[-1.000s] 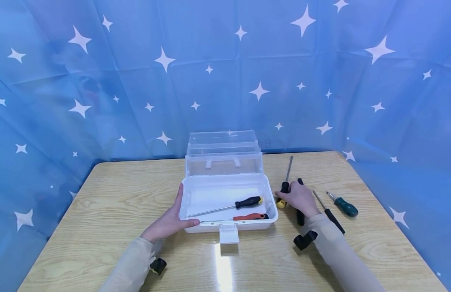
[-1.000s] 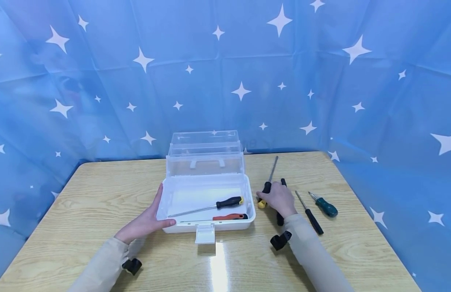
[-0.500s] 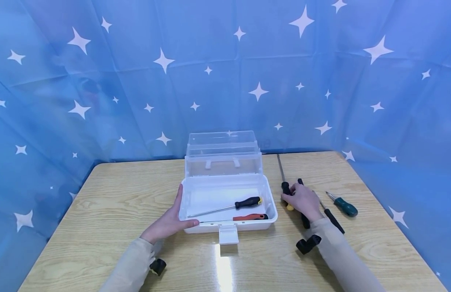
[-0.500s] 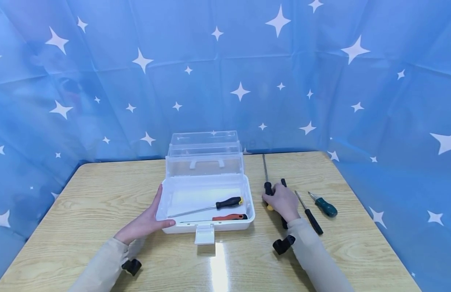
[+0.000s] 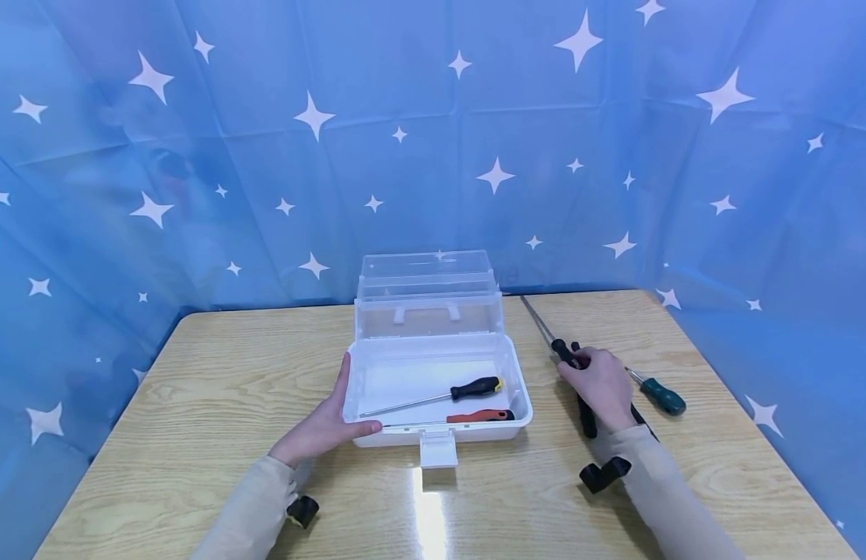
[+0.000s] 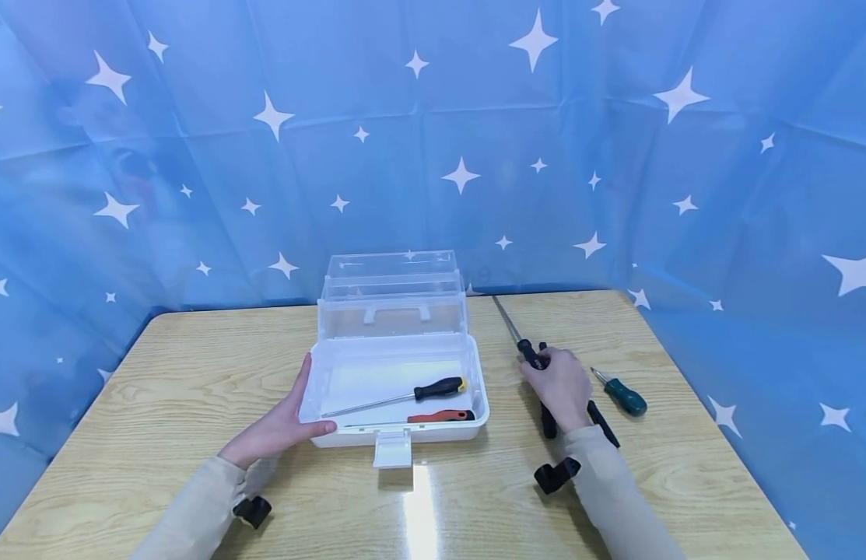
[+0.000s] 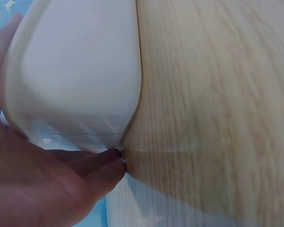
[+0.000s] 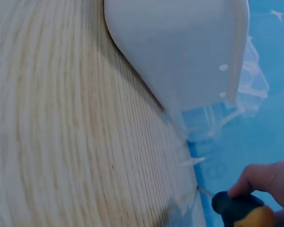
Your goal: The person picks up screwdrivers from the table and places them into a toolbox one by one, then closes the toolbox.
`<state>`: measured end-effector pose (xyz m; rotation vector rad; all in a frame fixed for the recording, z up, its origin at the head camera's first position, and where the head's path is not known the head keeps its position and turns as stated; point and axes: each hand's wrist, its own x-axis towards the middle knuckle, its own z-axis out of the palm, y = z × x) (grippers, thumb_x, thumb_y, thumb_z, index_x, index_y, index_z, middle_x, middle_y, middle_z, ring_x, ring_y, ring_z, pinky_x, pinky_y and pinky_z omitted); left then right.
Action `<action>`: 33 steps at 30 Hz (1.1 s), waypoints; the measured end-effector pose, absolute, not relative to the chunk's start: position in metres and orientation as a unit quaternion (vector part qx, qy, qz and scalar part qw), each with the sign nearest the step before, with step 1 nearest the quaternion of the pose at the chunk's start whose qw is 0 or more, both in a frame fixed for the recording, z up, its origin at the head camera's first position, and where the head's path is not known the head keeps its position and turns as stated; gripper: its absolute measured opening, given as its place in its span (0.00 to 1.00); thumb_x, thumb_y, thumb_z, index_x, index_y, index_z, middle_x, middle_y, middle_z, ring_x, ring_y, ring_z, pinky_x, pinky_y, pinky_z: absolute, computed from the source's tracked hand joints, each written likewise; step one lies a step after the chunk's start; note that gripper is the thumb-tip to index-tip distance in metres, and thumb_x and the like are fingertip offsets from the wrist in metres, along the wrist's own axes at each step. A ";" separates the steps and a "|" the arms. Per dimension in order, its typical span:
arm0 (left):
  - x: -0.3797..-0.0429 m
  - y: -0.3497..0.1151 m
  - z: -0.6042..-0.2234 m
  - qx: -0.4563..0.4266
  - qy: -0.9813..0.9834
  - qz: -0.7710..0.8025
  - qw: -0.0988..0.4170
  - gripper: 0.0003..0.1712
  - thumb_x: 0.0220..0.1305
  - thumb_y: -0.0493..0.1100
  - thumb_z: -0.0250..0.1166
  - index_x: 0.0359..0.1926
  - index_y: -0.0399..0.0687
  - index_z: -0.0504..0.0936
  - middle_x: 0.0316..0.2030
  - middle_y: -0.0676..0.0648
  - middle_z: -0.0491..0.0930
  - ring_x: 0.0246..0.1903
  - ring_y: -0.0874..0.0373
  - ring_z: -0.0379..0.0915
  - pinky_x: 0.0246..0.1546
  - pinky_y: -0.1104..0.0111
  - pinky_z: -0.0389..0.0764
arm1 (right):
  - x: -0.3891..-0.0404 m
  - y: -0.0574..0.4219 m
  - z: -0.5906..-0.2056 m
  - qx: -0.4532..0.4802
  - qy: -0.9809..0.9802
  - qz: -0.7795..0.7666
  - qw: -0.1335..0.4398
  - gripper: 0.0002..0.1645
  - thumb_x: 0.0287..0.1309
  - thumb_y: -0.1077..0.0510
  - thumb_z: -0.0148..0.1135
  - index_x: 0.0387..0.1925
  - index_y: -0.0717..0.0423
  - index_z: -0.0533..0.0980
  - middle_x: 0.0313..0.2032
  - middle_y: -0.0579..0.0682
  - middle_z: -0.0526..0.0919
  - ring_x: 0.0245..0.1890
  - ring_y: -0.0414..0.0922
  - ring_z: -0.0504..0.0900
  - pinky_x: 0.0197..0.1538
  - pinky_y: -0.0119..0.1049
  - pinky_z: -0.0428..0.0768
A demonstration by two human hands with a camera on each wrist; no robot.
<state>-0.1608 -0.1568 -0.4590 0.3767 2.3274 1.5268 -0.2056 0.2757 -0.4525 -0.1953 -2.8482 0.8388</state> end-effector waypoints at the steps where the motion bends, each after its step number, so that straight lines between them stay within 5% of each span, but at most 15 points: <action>1: -0.161 -0.157 -0.459 0.132 0.818 0.535 0.166 0.71 0.55 0.49 0.73 0.74 0.55 0.20 0.75 0.41 0.28 0.72 0.41 0.32 0.66 0.42 0.45 | -0.205 0.277 -0.453 -0.064 -0.952 0.284 0.092 0.28 0.56 0.50 0.64 0.48 0.70 0.79 0.40 0.68 0.82 0.27 0.52 0.77 0.23 0.38 0.69; 10: -0.162 -0.157 -0.461 0.139 0.815 0.539 0.162 0.71 0.56 0.48 0.73 0.74 0.54 0.20 0.75 0.40 0.29 0.71 0.40 0.36 0.65 0.42 0.48 | -0.204 0.285 -0.456 -0.074 -0.937 0.309 0.144 0.22 0.58 0.52 0.63 0.48 0.65 0.80 0.34 0.63 0.83 0.21 0.49 0.75 0.22 0.37 0.69; 21: -0.163 -0.157 -0.460 0.134 0.812 0.544 0.163 0.71 0.55 0.48 0.73 0.74 0.55 0.20 0.75 0.41 0.29 0.72 0.40 0.35 0.65 0.40 0.46 | -0.202 0.292 -0.459 -0.069 -0.927 0.312 0.196 0.17 0.60 0.53 0.63 0.45 0.61 0.82 0.38 0.65 0.83 0.35 0.60 0.81 0.35 0.50 0.76; 27: -0.162 -0.157 -0.460 0.134 0.816 0.539 0.163 0.71 0.55 0.49 0.73 0.74 0.55 0.20 0.75 0.40 0.29 0.71 0.40 0.36 0.65 0.41 0.47 | -0.201 0.294 -0.459 -0.055 -0.925 0.313 0.210 0.17 0.59 0.51 0.66 0.42 0.61 0.84 0.35 0.63 0.84 0.31 0.58 0.80 0.30 0.45 0.73; 33: -0.162 -0.158 -0.461 0.137 0.816 0.537 0.161 0.71 0.55 0.49 0.73 0.74 0.55 0.20 0.75 0.40 0.30 0.71 0.40 0.36 0.65 0.41 0.47 | -0.199 0.298 -0.460 -0.055 -0.916 0.340 0.205 0.17 0.60 0.52 0.66 0.44 0.61 0.84 0.39 0.63 0.84 0.37 0.59 0.81 0.36 0.45 0.75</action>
